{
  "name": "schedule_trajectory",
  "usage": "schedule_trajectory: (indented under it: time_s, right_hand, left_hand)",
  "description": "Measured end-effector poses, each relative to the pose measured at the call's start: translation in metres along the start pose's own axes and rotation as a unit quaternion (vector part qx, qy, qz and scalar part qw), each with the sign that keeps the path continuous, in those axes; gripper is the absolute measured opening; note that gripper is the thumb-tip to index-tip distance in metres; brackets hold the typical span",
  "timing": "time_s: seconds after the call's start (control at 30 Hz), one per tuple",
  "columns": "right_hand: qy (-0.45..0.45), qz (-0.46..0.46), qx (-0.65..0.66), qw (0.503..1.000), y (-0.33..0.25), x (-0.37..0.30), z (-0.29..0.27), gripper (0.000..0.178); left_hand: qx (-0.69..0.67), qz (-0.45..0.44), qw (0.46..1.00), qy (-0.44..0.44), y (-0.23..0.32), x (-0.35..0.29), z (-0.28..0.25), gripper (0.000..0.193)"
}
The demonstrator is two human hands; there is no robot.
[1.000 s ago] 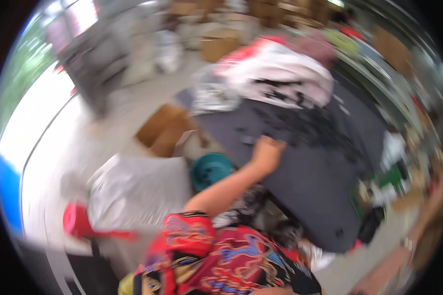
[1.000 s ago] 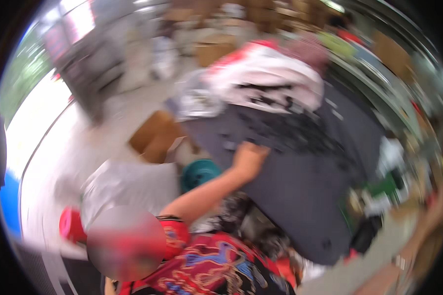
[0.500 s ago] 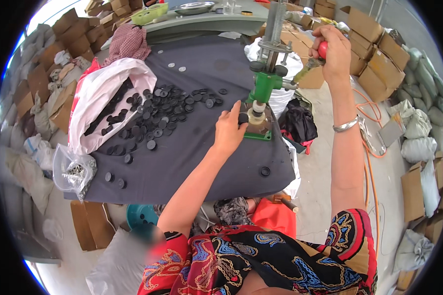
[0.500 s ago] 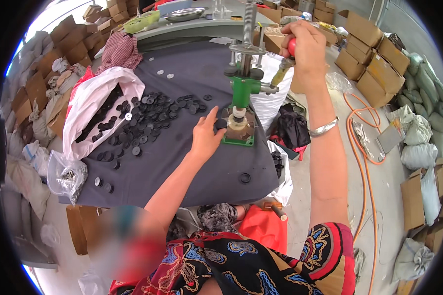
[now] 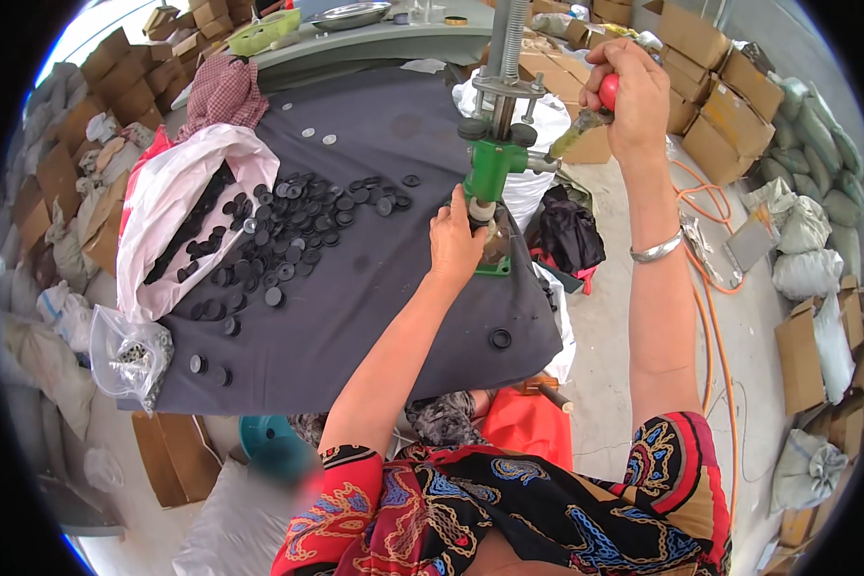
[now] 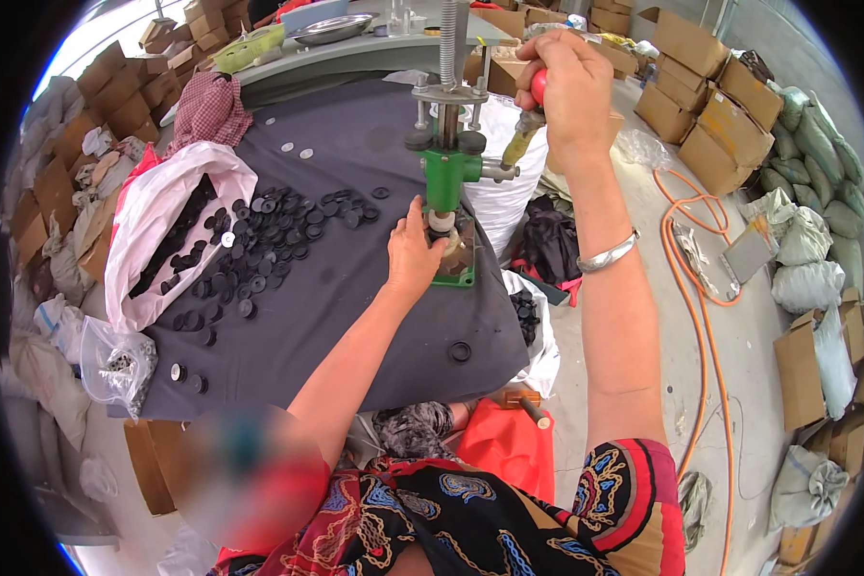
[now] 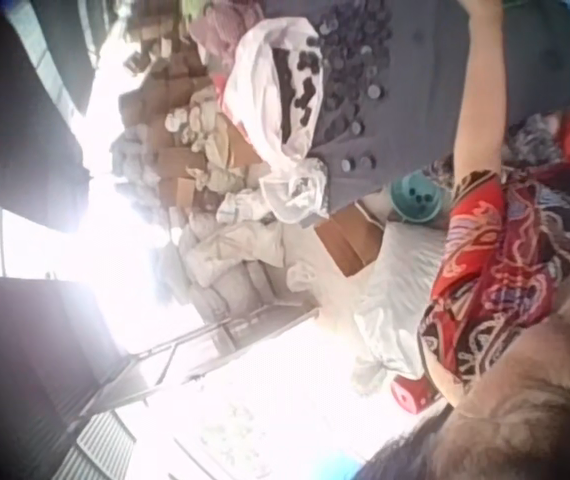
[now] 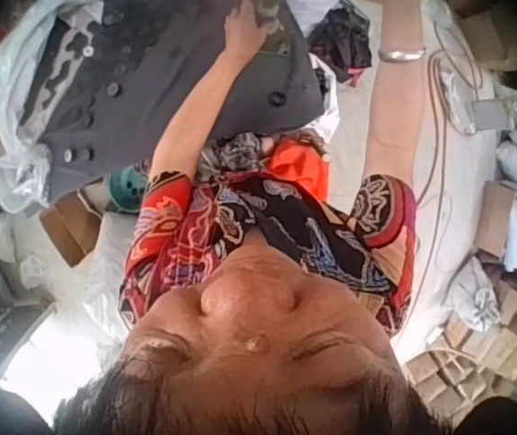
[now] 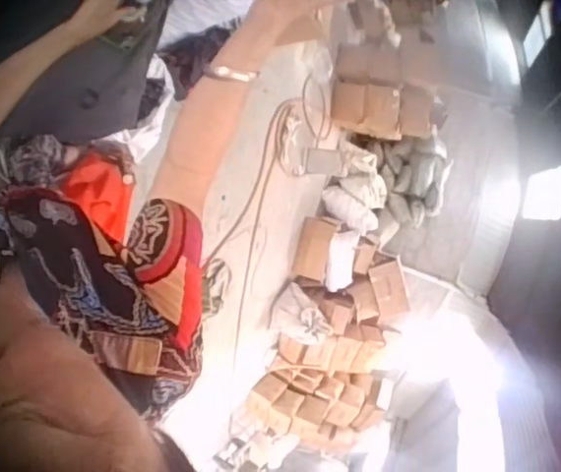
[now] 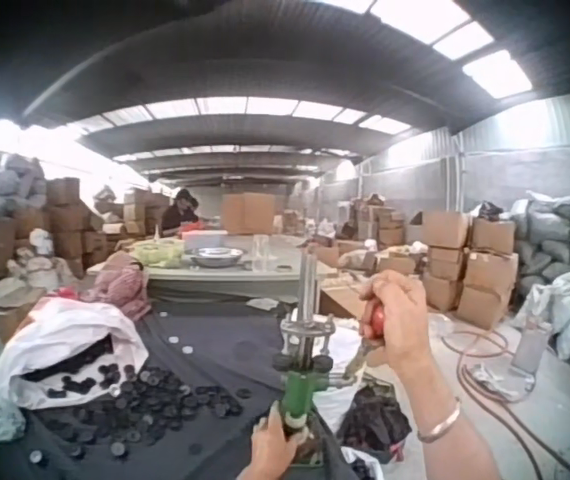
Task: The person picks up black circular objects and metal washers from a table, places them under a green manual press, and operates the lever to assemble them. The person repeats this process for multiple units, moving finished items aside.
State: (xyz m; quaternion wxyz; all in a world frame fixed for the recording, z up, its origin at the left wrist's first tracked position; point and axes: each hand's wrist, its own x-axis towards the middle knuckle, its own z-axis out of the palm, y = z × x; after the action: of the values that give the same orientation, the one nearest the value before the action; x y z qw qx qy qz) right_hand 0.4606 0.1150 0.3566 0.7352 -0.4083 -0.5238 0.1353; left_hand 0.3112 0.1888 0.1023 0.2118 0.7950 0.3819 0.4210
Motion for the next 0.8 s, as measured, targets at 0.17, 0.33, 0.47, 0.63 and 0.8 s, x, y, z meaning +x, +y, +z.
schedule_trajectory:
  time_s: [0.17, 0.33, 0.47, 0.63, 0.8]
  right_hand:
    - [0.005, -0.008, -0.027, 1.0, -0.006, -0.028, -0.002, 0.023]
    - [0.017, -0.049, -0.032, 0.998, 0.002, -0.103, -0.003, 0.023]
    - [-0.082, -0.279, -0.175, 0.941, 0.069, -0.195, -0.022, 0.014]
    - [-0.059, -0.182, -0.181, 0.965, 0.079, -0.199, -0.027, 0.013]
    - [-0.059, -0.08, -0.134, 0.986, 0.047, -0.17, -0.034, 0.022]
  left_hand:
    - [-0.015, -0.019, 1.0, 0.006, -0.001, -0.001, 0.005, 0.082]
    - [-0.043, -0.01, 0.999, 0.019, 0.0, -0.008, 0.004, 0.082]
    - [-0.02, 0.015, 0.999, 0.024, 0.003, -0.028, -0.027, 0.079]
    - [0.03, 0.042, 0.995, 0.084, -0.007, -0.077, -0.1, 0.056]
    - [0.194, 0.003, 0.958, 0.212, -0.045, -0.148, -0.21, 0.047]
